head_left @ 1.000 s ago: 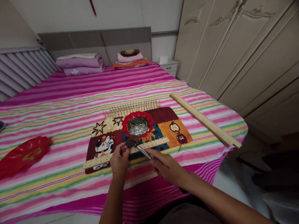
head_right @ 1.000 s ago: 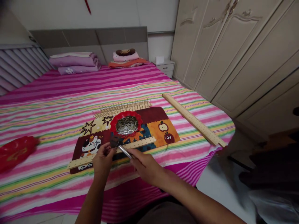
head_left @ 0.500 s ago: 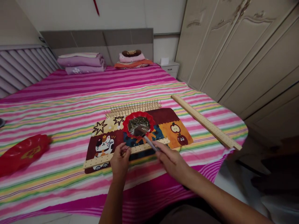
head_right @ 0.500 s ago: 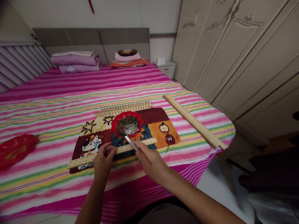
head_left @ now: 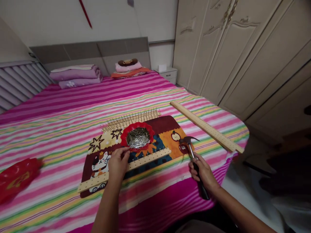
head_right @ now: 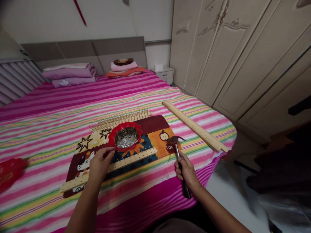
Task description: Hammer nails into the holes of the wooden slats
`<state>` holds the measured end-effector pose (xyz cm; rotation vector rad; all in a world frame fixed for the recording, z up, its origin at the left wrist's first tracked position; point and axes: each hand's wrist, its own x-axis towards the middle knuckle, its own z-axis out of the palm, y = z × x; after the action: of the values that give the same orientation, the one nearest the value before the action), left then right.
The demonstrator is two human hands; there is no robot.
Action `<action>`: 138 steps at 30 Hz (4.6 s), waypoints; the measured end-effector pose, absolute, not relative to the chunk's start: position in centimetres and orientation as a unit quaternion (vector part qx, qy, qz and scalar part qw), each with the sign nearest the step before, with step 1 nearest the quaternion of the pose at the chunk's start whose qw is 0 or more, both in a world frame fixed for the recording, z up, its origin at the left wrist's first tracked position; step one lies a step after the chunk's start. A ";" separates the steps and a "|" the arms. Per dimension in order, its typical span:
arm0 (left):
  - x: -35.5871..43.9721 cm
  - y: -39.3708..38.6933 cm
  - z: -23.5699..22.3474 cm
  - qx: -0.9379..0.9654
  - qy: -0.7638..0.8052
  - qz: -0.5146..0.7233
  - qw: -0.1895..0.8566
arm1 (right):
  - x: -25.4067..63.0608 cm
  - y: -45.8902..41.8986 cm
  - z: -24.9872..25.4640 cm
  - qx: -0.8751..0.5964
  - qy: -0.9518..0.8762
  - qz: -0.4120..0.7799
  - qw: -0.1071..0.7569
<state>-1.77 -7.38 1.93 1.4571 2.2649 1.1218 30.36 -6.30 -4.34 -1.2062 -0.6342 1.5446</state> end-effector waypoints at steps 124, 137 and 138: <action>-1.0 -2.3 3.8 0.630 0.772 0.077 0.035 | 30.2 -7.5 -4.0 -0.483 -0.253 0.666 0.509; -1.0 -1.0 4.5 0.653 0.751 0.046 0.087 | 30.3 -7.2 -4.2 -0.476 -0.243 0.675 0.508; -1.4 -1.2 4.6 0.646 0.754 0.076 0.093 | 30.3 -7.2 -4.3 -0.474 -0.243 0.677 0.508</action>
<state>-1.36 -1.22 4.64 1.9169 2.2376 0.2265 30.35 -7.17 -4.34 -1.1418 -0.5851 1.6310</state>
